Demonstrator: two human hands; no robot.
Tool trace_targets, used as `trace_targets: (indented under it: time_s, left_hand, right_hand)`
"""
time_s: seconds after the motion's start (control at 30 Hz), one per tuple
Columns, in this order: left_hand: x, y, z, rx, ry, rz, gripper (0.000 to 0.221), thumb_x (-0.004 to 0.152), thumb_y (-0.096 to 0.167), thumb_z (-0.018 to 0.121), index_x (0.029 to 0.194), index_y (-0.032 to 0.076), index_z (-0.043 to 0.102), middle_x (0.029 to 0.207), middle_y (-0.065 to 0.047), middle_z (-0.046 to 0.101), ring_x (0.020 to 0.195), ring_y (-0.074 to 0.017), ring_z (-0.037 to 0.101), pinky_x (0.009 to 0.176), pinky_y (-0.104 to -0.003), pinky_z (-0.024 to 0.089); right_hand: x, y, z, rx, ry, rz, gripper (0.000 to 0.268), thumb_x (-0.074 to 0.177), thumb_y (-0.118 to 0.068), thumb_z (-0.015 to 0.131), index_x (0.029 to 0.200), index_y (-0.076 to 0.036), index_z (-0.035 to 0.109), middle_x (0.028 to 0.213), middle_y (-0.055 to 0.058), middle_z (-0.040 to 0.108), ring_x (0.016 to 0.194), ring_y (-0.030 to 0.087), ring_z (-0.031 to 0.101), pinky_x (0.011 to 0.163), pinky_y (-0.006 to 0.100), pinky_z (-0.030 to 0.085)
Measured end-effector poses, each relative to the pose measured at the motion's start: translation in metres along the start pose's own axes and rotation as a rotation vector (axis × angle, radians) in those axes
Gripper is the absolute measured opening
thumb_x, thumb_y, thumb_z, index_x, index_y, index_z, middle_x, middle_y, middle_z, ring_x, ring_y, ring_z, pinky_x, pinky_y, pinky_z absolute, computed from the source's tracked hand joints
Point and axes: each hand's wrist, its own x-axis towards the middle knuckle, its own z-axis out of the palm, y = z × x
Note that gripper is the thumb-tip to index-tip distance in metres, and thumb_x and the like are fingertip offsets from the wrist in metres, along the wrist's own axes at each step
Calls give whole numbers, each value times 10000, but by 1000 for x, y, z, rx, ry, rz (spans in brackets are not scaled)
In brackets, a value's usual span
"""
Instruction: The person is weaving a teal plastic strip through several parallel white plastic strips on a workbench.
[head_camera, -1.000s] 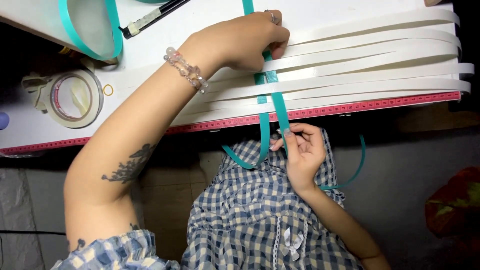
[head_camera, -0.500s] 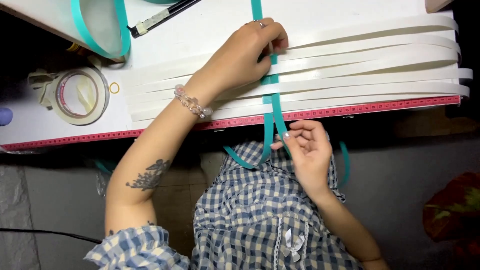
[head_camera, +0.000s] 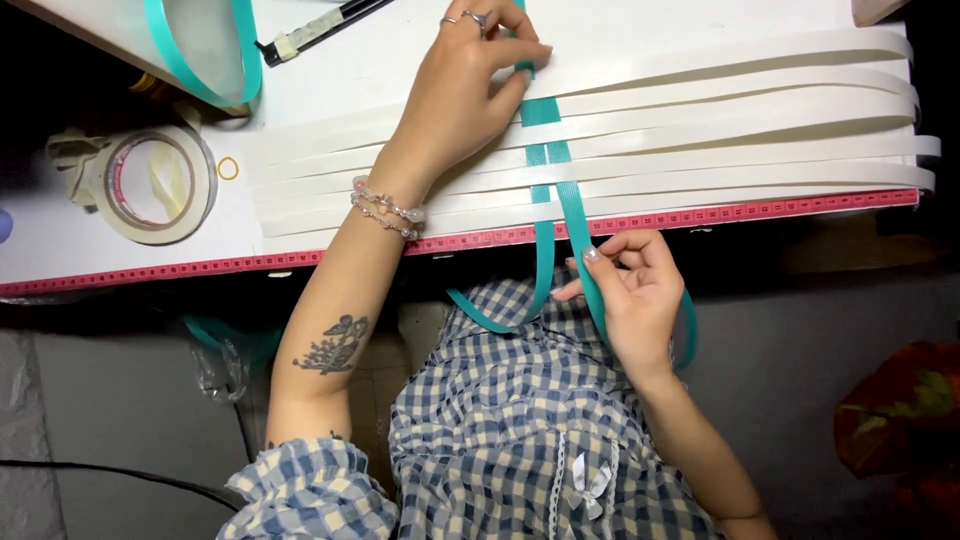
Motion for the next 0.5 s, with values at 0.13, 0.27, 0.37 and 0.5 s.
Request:
trace_targets:
  time_s: [0.13, 0.27, 0.37, 0.5]
  left_hand:
    - [-2, -2, 1, -33, -62, -27, 126, 889, 37, 633, 947, 61, 743, 984, -36, 529, 891, -240, 441, 751, -369, 396]
    - [-4, -1, -3, -80, -88, -25, 98, 887, 58, 680, 967, 69, 737, 986, -36, 537, 891, -221, 475, 786, -375, 381]
    - [-5, 1, -5, -108, -92, -24, 84, 889, 72, 686, 948, 123, 655, 1014, -14, 536, 942, -222, 473, 842, -395, 363]
    - [-5, 2, -3, -91, -85, -12, 112, 877, 53, 677, 922, 151, 647, 1013, 3, 546, 937, -225, 469, 783, -382, 400]
  right_hand:
    - [-1, 2, 5, 11, 39, -21, 115, 933, 12, 567, 906, -40, 468, 747, 117, 550, 575, 285, 710, 575, 266, 570]
    - [-2, 6, 10, -2, 84, -71, 125, 935, 5, 553, 907, -56, 447, 731, 93, 509, 562, 285, 698, 804, 330, 602]
    - [-5, 16, 8, -23, 80, -88, 107, 942, 11, 549, 927, -47, 461, 832, 97, 514, 600, 293, 710, 666, 279, 575]
    - [-6, 21, 11, -27, 74, -169, 88, 950, -3, 534, 940, -46, 457, 818, 99, 508, 583, 264, 686, 829, 379, 603]
